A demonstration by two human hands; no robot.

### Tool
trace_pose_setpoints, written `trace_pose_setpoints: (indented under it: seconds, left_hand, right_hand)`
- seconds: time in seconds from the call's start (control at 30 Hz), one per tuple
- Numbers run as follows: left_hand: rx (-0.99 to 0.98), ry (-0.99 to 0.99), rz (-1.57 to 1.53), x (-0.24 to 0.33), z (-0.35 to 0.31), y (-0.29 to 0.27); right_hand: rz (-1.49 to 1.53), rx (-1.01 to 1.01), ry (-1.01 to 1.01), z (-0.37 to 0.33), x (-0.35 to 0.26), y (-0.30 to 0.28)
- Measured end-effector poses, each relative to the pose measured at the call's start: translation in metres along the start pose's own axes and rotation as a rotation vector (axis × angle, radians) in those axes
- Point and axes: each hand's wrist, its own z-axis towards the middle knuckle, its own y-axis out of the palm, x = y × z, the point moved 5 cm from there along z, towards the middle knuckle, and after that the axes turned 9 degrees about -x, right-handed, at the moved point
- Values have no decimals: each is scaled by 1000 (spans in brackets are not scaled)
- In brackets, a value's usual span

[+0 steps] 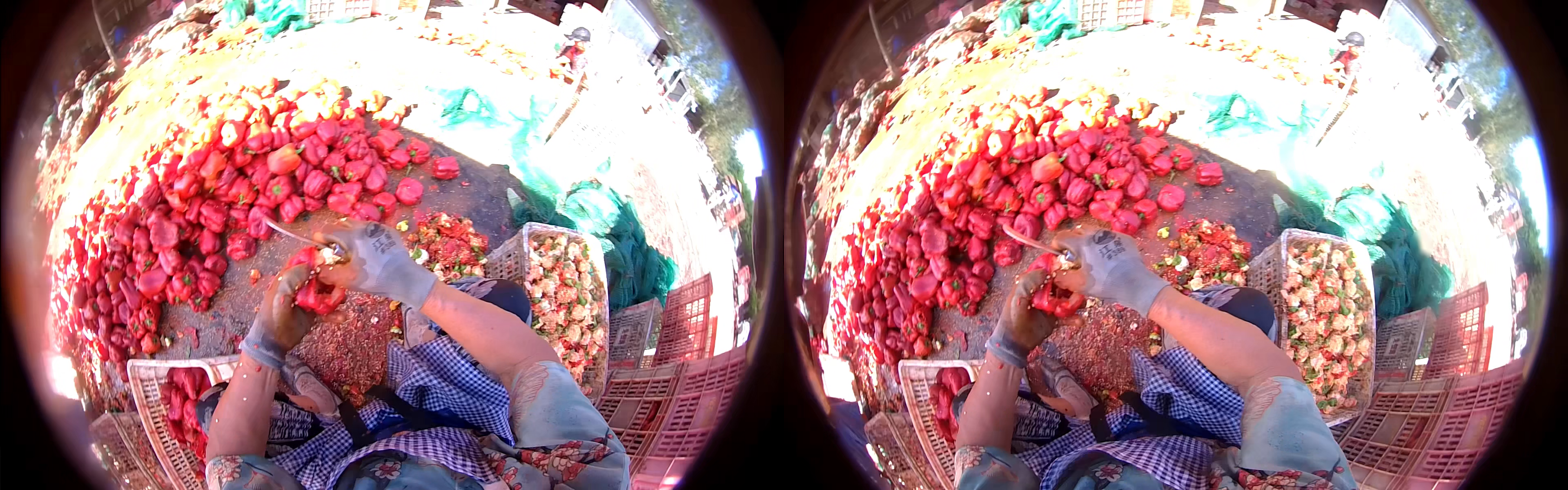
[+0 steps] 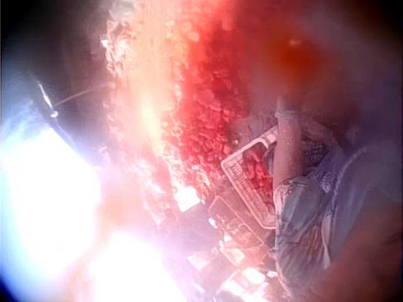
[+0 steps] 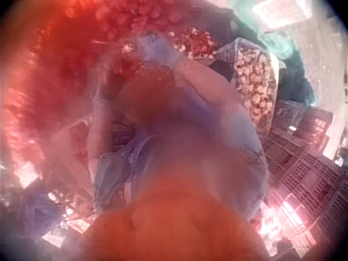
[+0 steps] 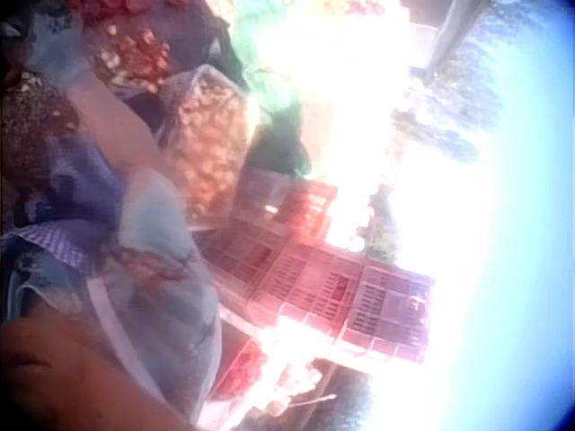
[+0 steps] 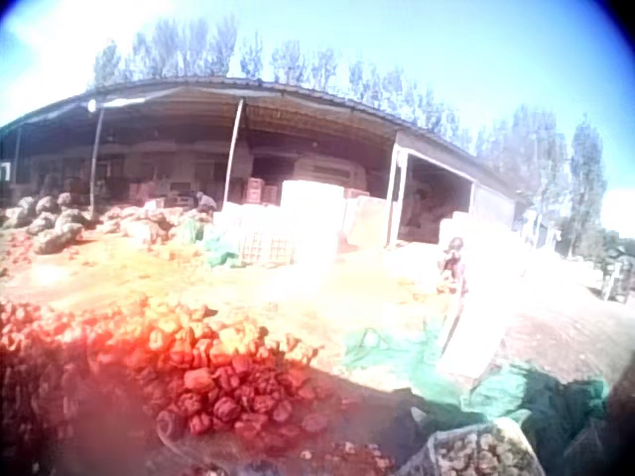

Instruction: The person cuts the stems and cores out of red bell peppers with a knife and places the cleaned pepper halves into a plastic crate.

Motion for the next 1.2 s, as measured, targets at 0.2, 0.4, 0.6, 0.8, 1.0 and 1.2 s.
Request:
trace_pose_setpoints:
  seconds: [0.2, 0.4, 0.6, 0.8, 1.0, 1.2]
  left_hand:
    - [11, 75, 275, 2, -18, -2]
    - [-42, 98, 366, 3, 0, 5]
    - [8, 113, 277, 19, 2, -19]
    - [28, 59, 210, 25, -6, -22]
    - [163, 260, 457, 31, -8, -54]
    - [223, 55, 155, 44, -21, -49]
  right_hand:
    - [48, -50, -19, -7, -23, -7]
    - [-93, 138, 32, -41, -10, -30]
    - [-115, 459, 387, -133, 17, -121]
    - [-116, 477, 987, -345, 95, -166]
    - [-150, 488, 1322, -440, 141, -137]
    - [-308, 237, 1168, -327, 178, -114]
